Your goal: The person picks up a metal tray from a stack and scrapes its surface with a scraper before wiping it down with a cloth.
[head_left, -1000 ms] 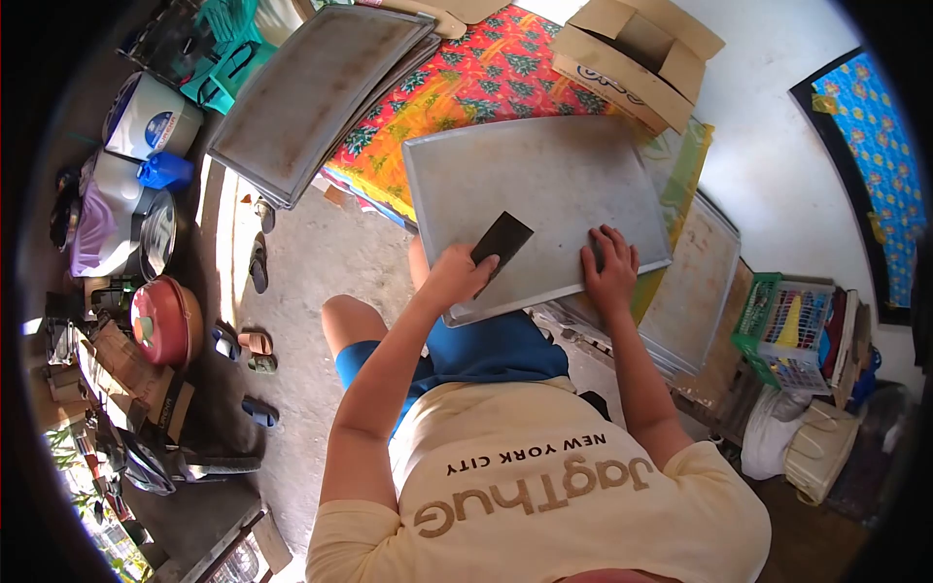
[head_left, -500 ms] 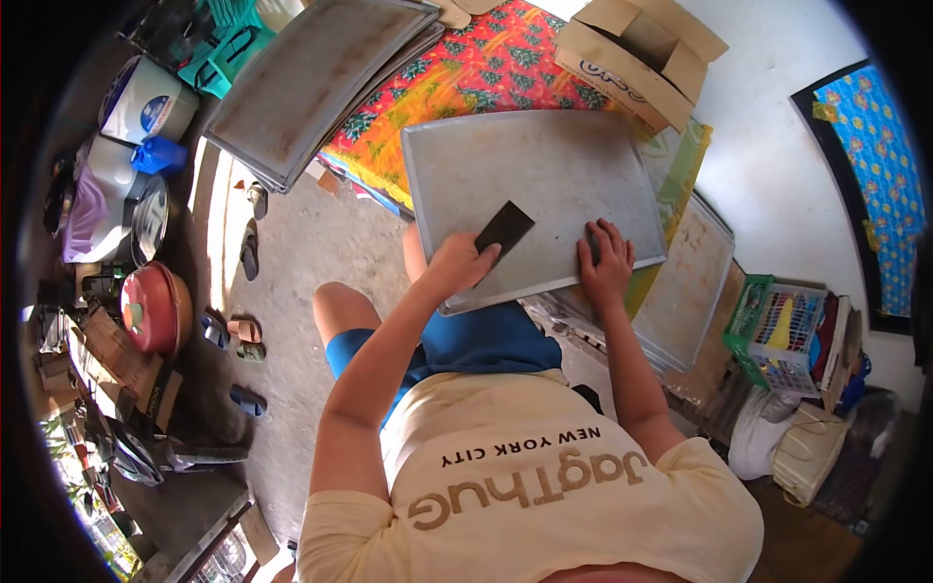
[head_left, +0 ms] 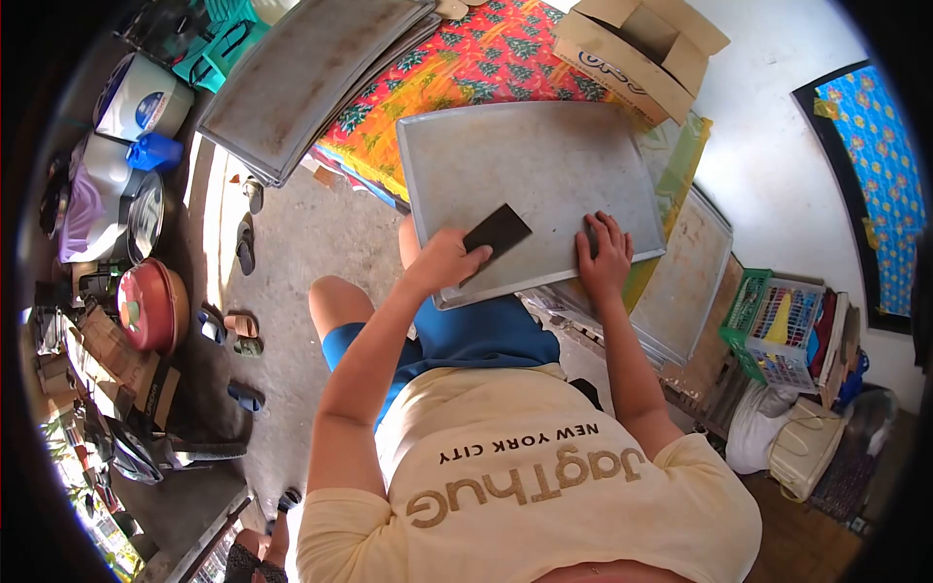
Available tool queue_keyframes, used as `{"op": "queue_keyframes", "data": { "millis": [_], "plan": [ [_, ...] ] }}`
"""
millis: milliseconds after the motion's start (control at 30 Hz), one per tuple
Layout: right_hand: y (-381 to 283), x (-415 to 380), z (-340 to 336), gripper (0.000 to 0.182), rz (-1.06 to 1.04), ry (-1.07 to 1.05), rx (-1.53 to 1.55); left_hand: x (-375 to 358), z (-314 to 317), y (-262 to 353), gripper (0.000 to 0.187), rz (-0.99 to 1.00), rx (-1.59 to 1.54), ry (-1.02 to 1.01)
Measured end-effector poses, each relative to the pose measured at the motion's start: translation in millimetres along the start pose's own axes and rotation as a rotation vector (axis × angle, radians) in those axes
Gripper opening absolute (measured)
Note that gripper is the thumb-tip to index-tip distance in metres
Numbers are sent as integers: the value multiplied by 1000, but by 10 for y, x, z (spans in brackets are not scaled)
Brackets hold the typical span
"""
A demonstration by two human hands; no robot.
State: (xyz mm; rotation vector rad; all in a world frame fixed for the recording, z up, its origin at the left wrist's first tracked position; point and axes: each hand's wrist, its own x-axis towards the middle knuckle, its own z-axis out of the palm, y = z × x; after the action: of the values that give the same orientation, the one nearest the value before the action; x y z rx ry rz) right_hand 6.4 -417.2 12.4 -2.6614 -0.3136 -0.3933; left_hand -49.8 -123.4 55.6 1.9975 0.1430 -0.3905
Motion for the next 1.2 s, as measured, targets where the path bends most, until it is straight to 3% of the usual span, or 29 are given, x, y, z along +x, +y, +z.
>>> {"op": "queue_keyframes", "data": {
  "millis": [67,167,267,367,467,567,667,767,867,967,1067,1200],
  "plan": [
    [-3,-6,-13,36,3,-7,-3,10,-11,-34,32,3,-12,-113],
    [-12,2,-14,36,3,-9,3,-19,22,-49,31,88,-10,62],
    [1,-16,3,36,-1,-4,6,-57,-37,-30,31,-13,63,-141],
    [11,-4,8,36,-6,-5,-1,-72,-11,-73,30,-23,-50,-51],
    [15,-13,10,36,-4,-5,-3,-132,-90,8,28,-31,23,-165],
    [16,1,19,36,-6,-3,-4,-151,-34,-77,28,91,-41,-28],
    [21,-20,26,36,-3,-2,-2,-149,-62,-112,28,62,23,-145],
    [23,1,33,36,-9,5,-2,-191,-66,-62,27,3,-63,-25],
    [33,-23,39,36,-7,10,3,-201,-159,-20,27,36,31,-187],
    [40,-6,49,36,-10,8,-1,-191,-96,-81,27,93,-30,-58],
    [33,-26,43,36,1,-4,6,-149,-62,-16,26,83,91,-161],
    [13,6,37,36,8,-13,12,-36,34,-46,27,69,73,-146]
  ]
}}
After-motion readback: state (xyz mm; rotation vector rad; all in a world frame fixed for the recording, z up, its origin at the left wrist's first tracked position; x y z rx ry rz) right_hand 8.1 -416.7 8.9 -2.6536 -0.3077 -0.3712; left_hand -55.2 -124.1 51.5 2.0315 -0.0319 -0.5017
